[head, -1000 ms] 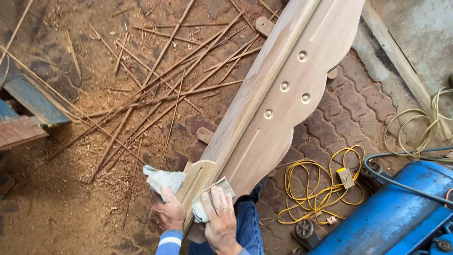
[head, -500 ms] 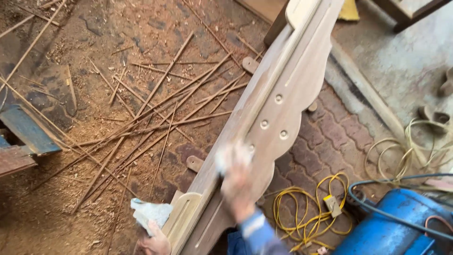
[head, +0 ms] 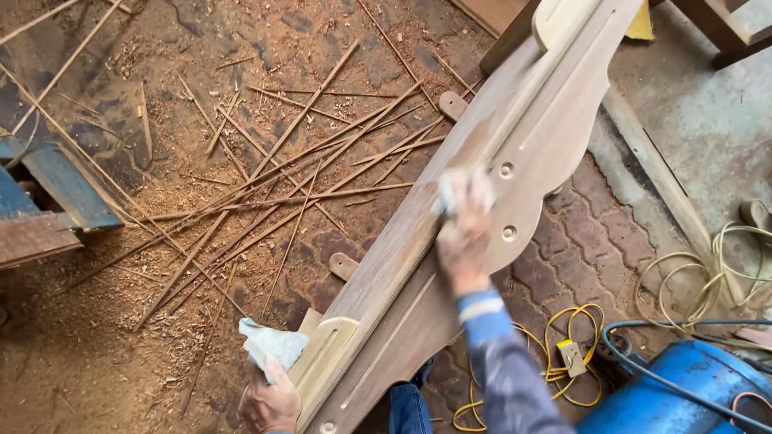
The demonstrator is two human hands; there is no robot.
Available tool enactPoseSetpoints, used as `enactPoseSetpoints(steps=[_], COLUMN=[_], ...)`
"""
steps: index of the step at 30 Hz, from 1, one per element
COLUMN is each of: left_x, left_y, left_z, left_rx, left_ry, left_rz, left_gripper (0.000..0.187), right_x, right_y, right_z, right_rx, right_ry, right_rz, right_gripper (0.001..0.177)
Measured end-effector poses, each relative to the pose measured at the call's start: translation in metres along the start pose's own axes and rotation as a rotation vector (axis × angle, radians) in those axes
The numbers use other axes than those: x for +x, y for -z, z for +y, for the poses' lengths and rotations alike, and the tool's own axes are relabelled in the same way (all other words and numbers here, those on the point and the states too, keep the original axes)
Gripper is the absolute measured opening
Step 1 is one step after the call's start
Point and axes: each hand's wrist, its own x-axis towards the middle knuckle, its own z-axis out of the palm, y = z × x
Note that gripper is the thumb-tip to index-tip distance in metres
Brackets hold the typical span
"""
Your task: Manually sanding a large, ornate wooden component using sandpaper.
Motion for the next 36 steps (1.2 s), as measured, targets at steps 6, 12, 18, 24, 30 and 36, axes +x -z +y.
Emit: enactPoseSetpoints(steps=[6, 12, 18, 24, 30, 36], left_x=[0.004, 0.036, 0.039, 0.034, 0.044, 0.041], left_y=[0.038, 0.025, -0.004, 0.019, 0.023, 0.018], left_z=[0.049, -0.025, -0.060, -0.034, -0.032, -0.013], left_rx=[0.060, -0.342, -0.311, -0.359, -0.358, -0.382], left_ry=[0.029, -0.006, 0.106, 0.070, 0.030, 0.091], left_rz=[-0.160, -0.312, -0.184, -0.201, -0.291, -0.235], left_gripper=[0.055, 0.063, 0.065, 0.064, 0.060, 0.063], right_x=[-0.270, -0.305, -0.208, -0.414, -0.331, -0.255], right_y=[0.012, 0.002, -0.009, -0.026, -0.021, -0.019], right_z=[-0.145, -0.178, -0.146, -0.227, -0.195, -0.177], right_rx=[0.096, 0.096, 0.073, 0.137, 0.119, 0.119], right_ry=[0.099, 0.009, -0.109, -0.108, -0.050, -0.180], right_rz=[-0.161, -0.054, 0.083, -0.059, 0.093, 0.097], right_gripper=[0.067, 0.060, 0.053, 0.060, 0.049, 0.060])
